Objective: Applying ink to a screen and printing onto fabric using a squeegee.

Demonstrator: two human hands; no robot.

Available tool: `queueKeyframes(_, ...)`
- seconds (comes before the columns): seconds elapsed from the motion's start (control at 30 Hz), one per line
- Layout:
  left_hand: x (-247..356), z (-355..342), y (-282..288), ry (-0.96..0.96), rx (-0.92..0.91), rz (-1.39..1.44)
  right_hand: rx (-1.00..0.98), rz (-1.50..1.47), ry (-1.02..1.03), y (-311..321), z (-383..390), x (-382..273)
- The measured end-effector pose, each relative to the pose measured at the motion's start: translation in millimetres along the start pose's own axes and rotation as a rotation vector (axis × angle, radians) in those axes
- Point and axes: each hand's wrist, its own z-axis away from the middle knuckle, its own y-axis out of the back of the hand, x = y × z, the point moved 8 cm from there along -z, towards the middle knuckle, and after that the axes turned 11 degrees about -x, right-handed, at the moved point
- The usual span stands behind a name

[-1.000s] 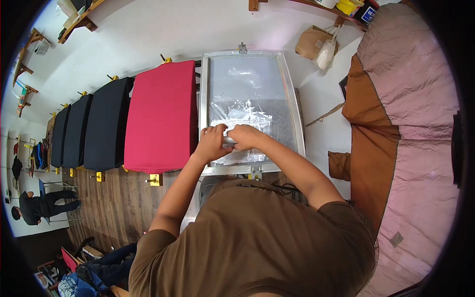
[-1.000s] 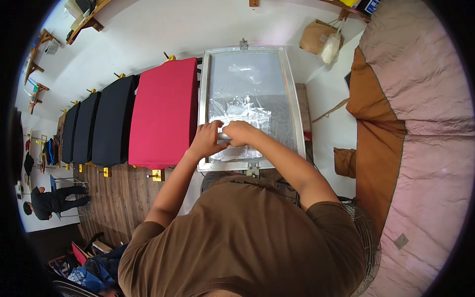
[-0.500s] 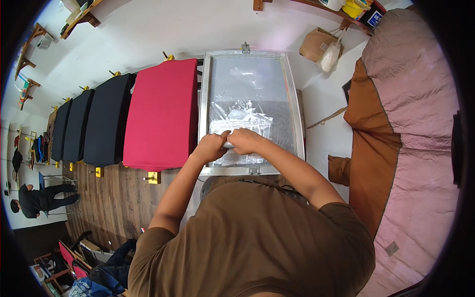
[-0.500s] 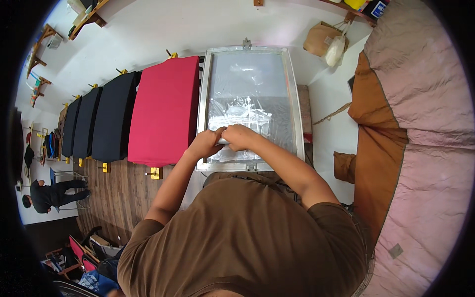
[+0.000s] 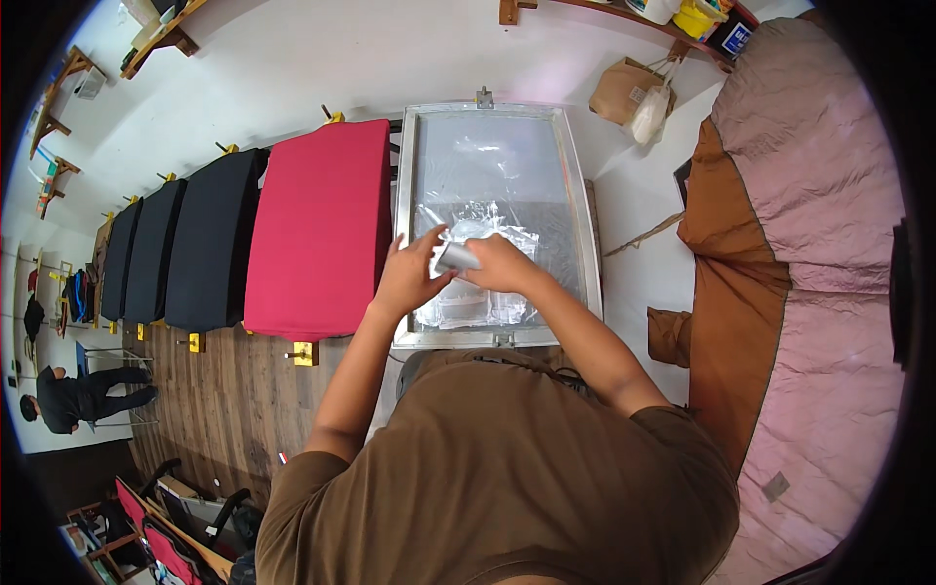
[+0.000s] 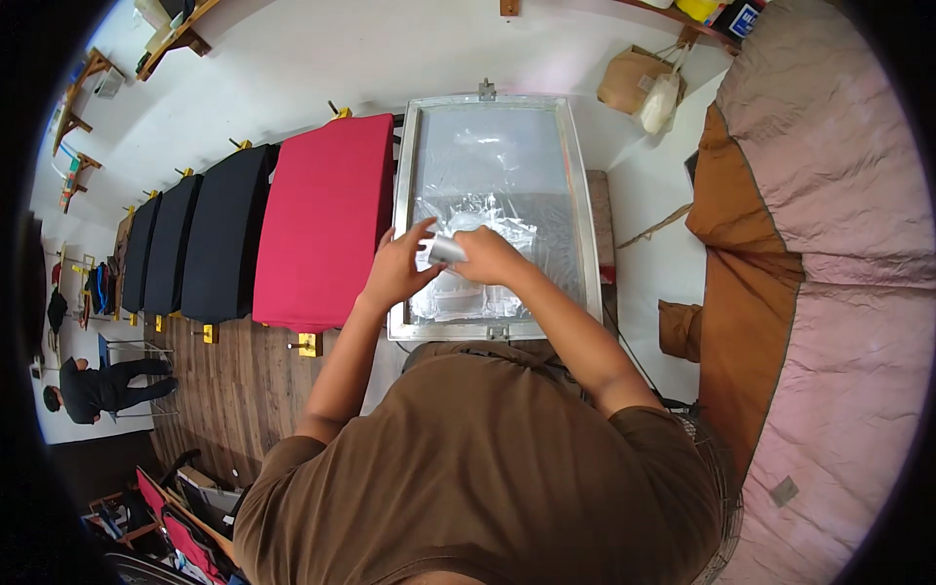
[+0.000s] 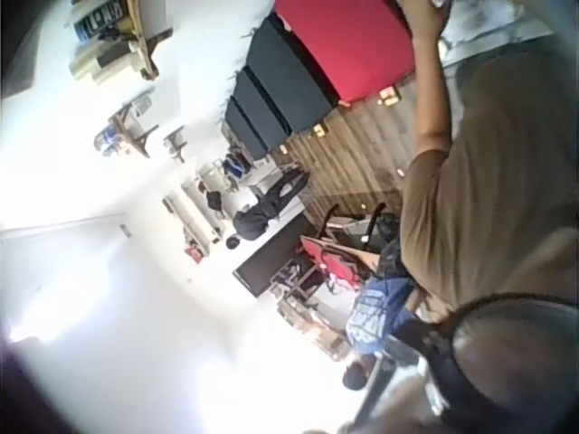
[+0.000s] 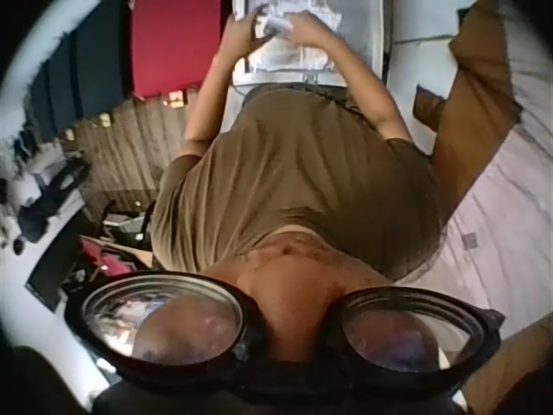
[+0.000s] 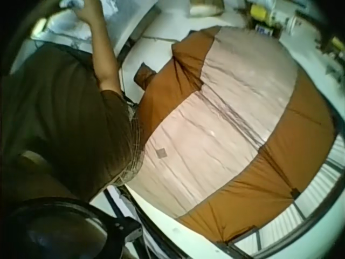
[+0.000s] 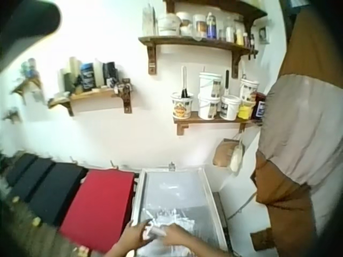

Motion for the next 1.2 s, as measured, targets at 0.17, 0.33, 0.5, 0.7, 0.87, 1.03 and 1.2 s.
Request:
queueKeyframes(0.17, -60, 63, -10, 0.364, 0.216, 0.317, 0.245, -0.385, -0.194, -10, 45, 69)
queueKeyframes(0.33, -99, 148, -16, 0.766, 0.351, 0.056, 0.387, -0.826, -0.393, -55, 91, 148)
queueKeyframes(0.5, -137, 199, 3, 0.765, 0.424, -0.306, 0.396, -0.902, -0.459, -67, 108, 149)
queueKeyframes(0.7, -179, 252, 40, 0.943, 0.531, -0.518, 0.445, -0.911, -0.478, -82, 101, 163)
queueKeyframes(0.87, -210, 302, 43, 1.181, 0.559, -0.585, 0.391, -0.849, -0.534, -82, 93, 159)
queueKeyframes(1.03, -241, 333, 23, 1.300, 0.593, -0.554, 0.429, -0.825, -0.491, -85, 85, 161)
queueKeyframes(1.2, -255, 338, 13, 1.398, 0.624, -0.419, 0.451, -0.822, -0.469, -86, 83, 164)
